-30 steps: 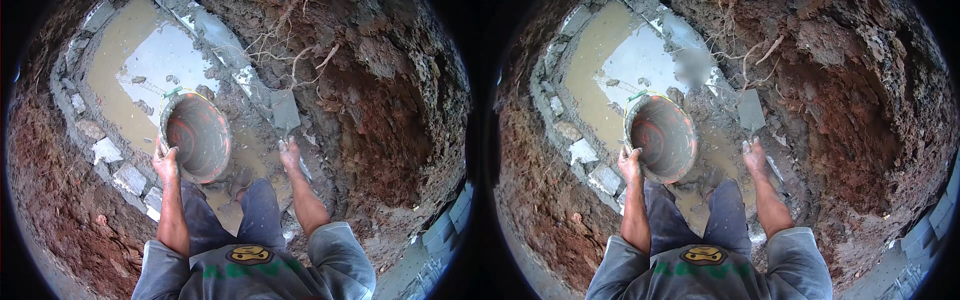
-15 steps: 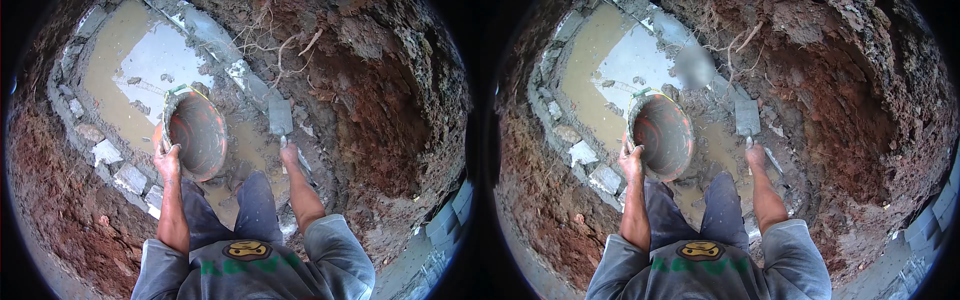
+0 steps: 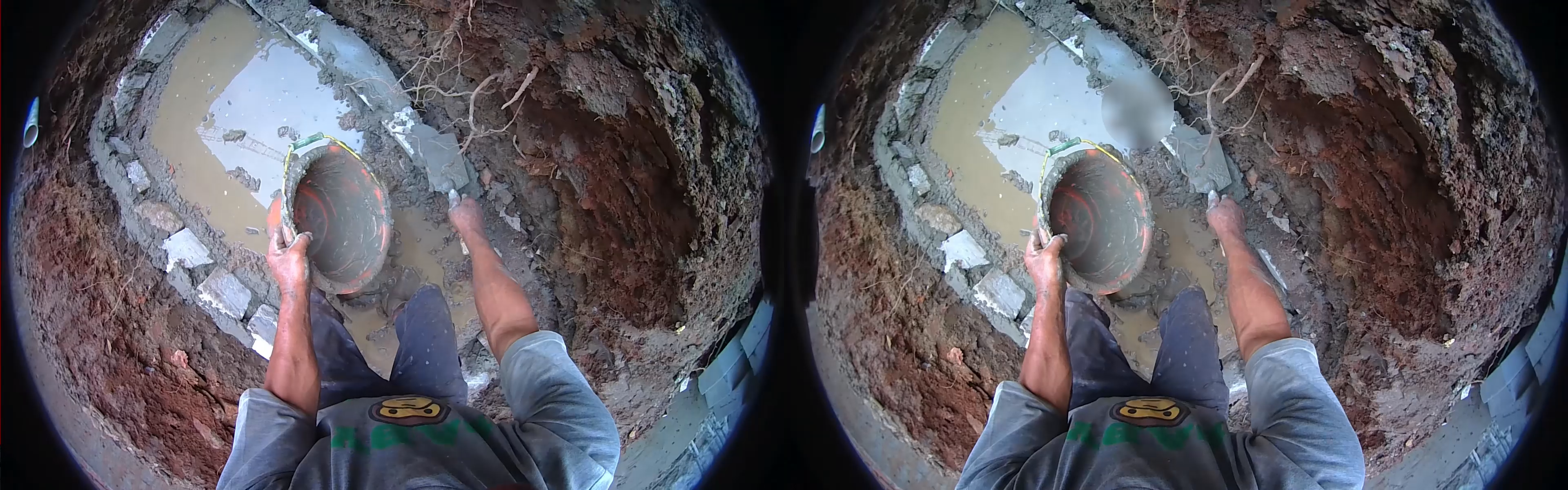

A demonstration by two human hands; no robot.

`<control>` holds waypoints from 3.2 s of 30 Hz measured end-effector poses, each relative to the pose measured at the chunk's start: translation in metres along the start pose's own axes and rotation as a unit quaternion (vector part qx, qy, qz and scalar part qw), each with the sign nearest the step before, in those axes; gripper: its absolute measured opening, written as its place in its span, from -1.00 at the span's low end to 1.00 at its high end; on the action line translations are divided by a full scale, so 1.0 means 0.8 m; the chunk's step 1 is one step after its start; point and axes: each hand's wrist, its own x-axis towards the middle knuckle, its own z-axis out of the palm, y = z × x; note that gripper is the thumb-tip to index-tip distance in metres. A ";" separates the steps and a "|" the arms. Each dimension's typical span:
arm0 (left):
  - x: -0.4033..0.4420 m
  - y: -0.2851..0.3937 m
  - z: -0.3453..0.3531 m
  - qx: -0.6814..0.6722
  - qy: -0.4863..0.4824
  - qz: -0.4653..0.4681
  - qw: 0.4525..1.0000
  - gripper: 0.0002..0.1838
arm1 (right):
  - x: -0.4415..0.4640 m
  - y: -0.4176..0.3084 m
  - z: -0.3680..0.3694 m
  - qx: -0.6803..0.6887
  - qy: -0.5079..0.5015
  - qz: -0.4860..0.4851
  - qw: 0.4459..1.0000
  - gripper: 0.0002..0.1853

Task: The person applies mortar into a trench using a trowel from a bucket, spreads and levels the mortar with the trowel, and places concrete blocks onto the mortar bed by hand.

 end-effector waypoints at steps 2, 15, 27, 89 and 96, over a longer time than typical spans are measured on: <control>0.005 0.001 -0.002 0.024 0.019 0.015 0.999 -0.57 | -0.013 0.060 0.005 -0.015 0.012 0.036 0.999 -0.48; 0.044 0.000 -0.035 0.069 0.005 -0.015 0.998 -0.43 | -0.008 0.047 0.069 -0.033 0.097 -0.087 0.991 -0.47; 0.059 0.035 -0.057 -0.032 -0.013 -0.032 0.999 -0.31 | -0.227 0.157 -0.026 -0.081 0.103 0.102 0.986 -0.34; 0.130 0.975 -0.077 -0.498 -0.123 0.445 0.734 -0.64 | -0.266 0.096 0.011 -0.005 0.093 0.049 0.994 -0.55; 0.132 1.269 0.143 -0.555 -0.252 0.504 0.612 -0.19 | -0.266 0.021 -0.101 0.099 0.065 0.116 0.986 -0.61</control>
